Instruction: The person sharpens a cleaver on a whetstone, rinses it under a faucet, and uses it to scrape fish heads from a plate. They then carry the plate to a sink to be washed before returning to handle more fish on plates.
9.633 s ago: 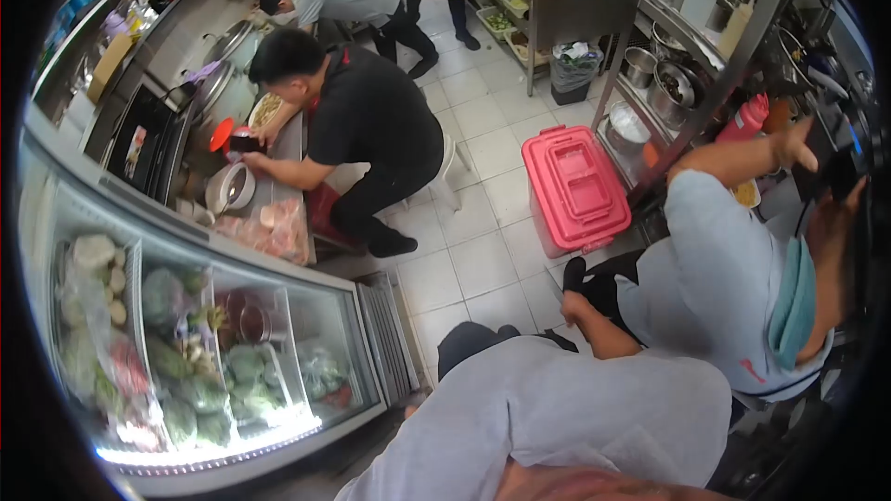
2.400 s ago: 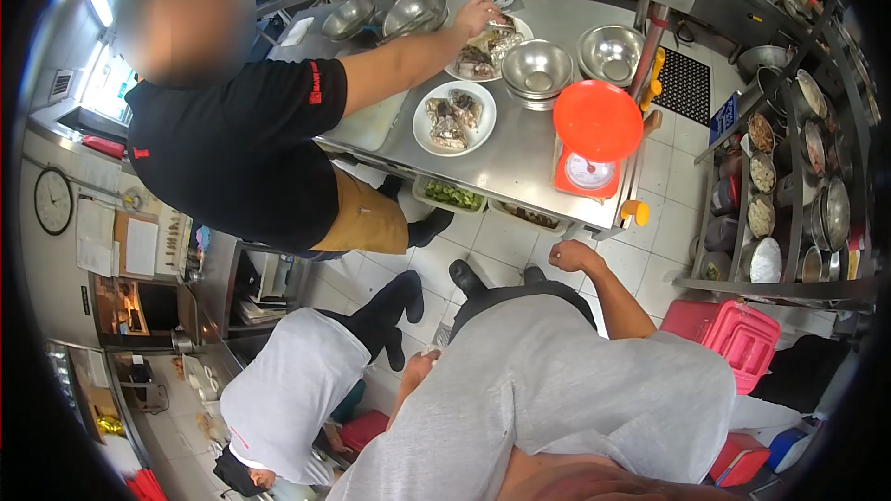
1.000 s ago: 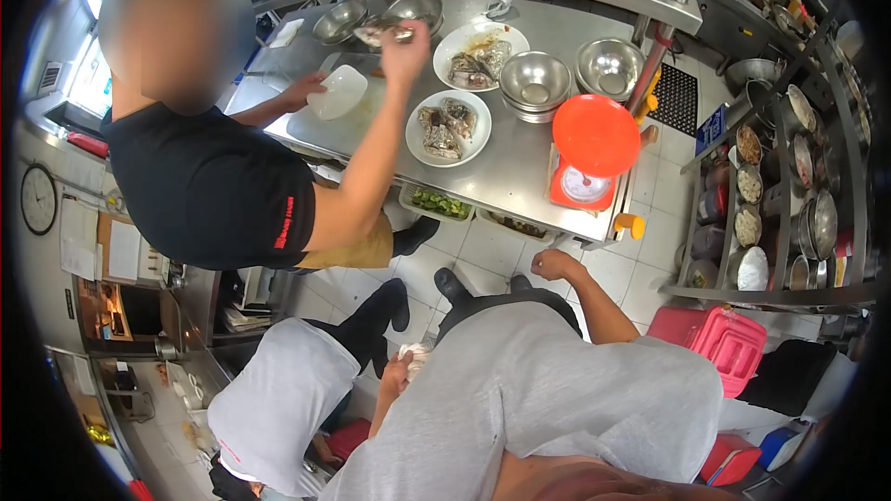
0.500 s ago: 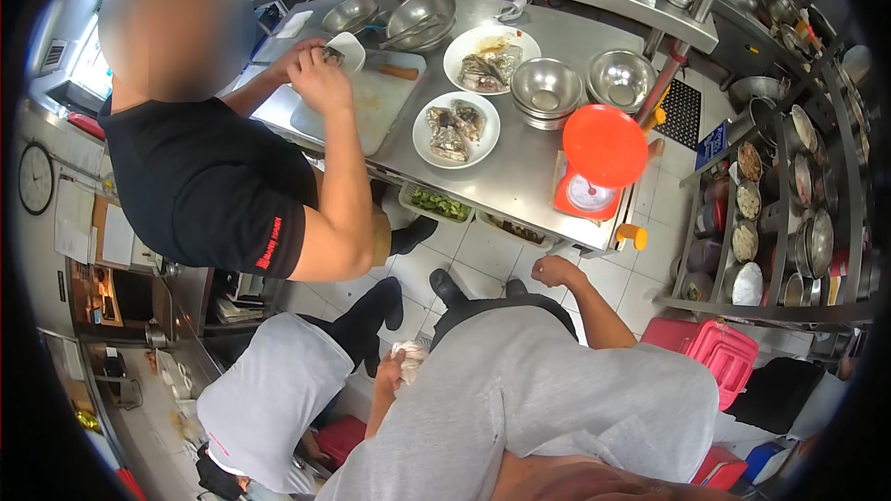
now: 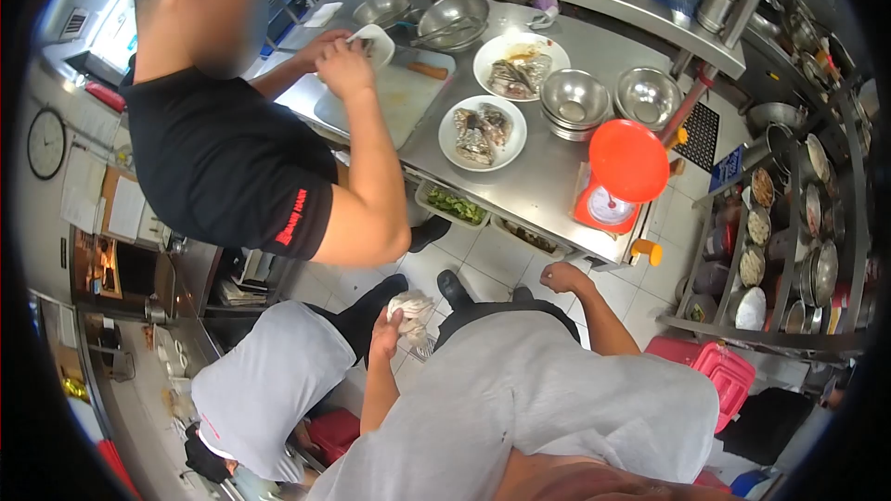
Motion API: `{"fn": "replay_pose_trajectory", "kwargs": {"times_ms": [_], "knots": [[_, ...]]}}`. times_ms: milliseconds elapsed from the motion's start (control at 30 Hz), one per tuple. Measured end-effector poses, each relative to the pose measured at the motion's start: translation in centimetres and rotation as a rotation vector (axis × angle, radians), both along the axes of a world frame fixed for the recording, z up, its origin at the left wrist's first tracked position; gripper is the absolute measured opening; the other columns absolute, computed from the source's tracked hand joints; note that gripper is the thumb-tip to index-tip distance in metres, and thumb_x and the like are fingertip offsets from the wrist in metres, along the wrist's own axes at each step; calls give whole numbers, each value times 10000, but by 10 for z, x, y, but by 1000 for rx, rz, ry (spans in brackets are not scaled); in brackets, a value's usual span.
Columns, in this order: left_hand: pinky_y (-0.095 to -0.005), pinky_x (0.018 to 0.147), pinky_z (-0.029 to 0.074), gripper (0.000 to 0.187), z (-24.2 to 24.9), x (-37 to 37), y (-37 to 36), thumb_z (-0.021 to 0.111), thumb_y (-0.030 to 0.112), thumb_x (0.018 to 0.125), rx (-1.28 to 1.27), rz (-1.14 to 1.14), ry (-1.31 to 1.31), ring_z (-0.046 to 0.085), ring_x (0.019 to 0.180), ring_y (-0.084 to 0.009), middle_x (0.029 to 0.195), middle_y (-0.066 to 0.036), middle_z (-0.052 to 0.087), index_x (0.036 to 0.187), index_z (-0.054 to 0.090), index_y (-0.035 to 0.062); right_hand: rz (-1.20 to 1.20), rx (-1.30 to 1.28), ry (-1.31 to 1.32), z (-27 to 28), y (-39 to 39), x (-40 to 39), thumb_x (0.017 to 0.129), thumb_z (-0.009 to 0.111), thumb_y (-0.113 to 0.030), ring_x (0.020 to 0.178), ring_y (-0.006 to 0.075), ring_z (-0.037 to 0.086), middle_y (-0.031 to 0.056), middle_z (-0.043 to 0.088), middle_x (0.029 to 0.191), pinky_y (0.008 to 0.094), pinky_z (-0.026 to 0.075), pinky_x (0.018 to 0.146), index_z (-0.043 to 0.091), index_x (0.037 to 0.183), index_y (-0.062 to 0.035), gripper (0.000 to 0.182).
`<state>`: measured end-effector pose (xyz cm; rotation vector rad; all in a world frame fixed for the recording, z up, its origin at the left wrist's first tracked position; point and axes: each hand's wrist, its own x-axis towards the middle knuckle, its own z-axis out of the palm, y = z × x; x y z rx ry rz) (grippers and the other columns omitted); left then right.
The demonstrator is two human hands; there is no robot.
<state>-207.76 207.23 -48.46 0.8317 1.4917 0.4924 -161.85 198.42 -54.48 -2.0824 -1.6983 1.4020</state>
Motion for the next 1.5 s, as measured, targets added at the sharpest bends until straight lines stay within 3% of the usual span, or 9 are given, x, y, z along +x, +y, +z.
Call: {"fn": "replay_pose_trajectory", "kwargs": {"times_ms": [500, 767, 900, 1033, 1133, 1167, 1233, 1367, 1500], "knots": [[-372, 928, 531, 408, 67, 114, 29, 562, 156, 984, 41, -342, -82, 579, 1139, -200, 1277, -87, 576, 1372, 477, 64, -1, 39, 42, 18, 20, -23, 893, 568, -415, 809, 289, 700, 198, 708, 981, 394, 544, 779, 661, 1181, -55, 470], [-353, 874, 566, 393, 148, 163, 39, 552, 150, 991, 239, -390, -378, 601, 1103, -197, 1250, -85, 590, 1363, 480, 45, -623, -370, 861, 16, 32, -71, 915, 317, -742, 1383, 419, 330, 187, 321, 1531, 613, 474, 900, 314, 1507, -151, 837], [-329, 877, 552, 408, 143, 156, 52, 603, 165, 963, 304, -382, -360, 605, 1084, -204, 1235, -110, 587, 1338, 502, 40, -764, -410, 1542, 67, 64, -97, 922, 297, -733, 1364, 397, 377, 167, 377, 1500, 635, 443, 957, 314, 1502, -159, 816], [-416, 1066, 388, 567, 113, 134, 59, 685, 246, 877, 724, -801, 274, 418, 1310, -405, 1440, -241, 390, 1376, 478, 74, -537, -315, 2025, 67, 113, -135, 976, 462, -508, 1246, 341, 532, 151, 500, 1399, 609, 462, 974, 401, 1436, -111, 610], [-419, 1072, 387, 619, 110, 101, 85, 688, 269, 876, 660, -795, 250, 381, 1350, -405, 1540, -225, 252, 1412, 445, 78, -607, -135, 1390, 94, 168, -168, 868, 677, -114, 1114, 271, 611, 131, 634, 1209, 391, 509, 934, 494, 1327, 2, 506], [-419, 1072, 387, 619, 106, 84, 101, 688, 269, 876, 658, -790, 236, 381, 1350, -405, 1540, -225, 252, 1412, 445, 78, -611, -137, 1377, 121, 189, -169, 868, 677, -114, 1114, 271, 611, 131, 634, 1209, 391, 509, 934, 494, 1327, 2, 506], [-391, 1028, 434, 574, 94, 46, 123, 662, 240, 902, 459, -416, 36, 481, 1291, -331, 1518, -219, 321, 1411, 453, 74, -346, 562, 461, 172, 233, -173, 834, 700, -145, 1100, 254, 609, 141, 633, 1190, 395, 502, 907, 519, 1293, 8, 517], [-356, 985, 464, 504, 81, -23, 168, 629, 205, 931, 349, -246, 36, 572, 1187, -266, 1412, -209, 480, 1390, 479, 59, -270, 1008, 104, 209, 374, -141, 756, 732, -120, 1188, 332, 563, 191, 595, 1244, 381, 456, 993, 510, 1331, -77, 619], [-343, 980, 457, 457, 58, -68, 195, 608, 201, 951, 284, -240, 94, 593, 1155, -262, 1269, -191, 606, 1367, 506, 41, -339, 979, -303, 96, 507, -124, 779, 719, -189, 1171, 431, 507, 169, 527, 1323, 472, 411, 1000, 557, 1238, -102, 494]]}}
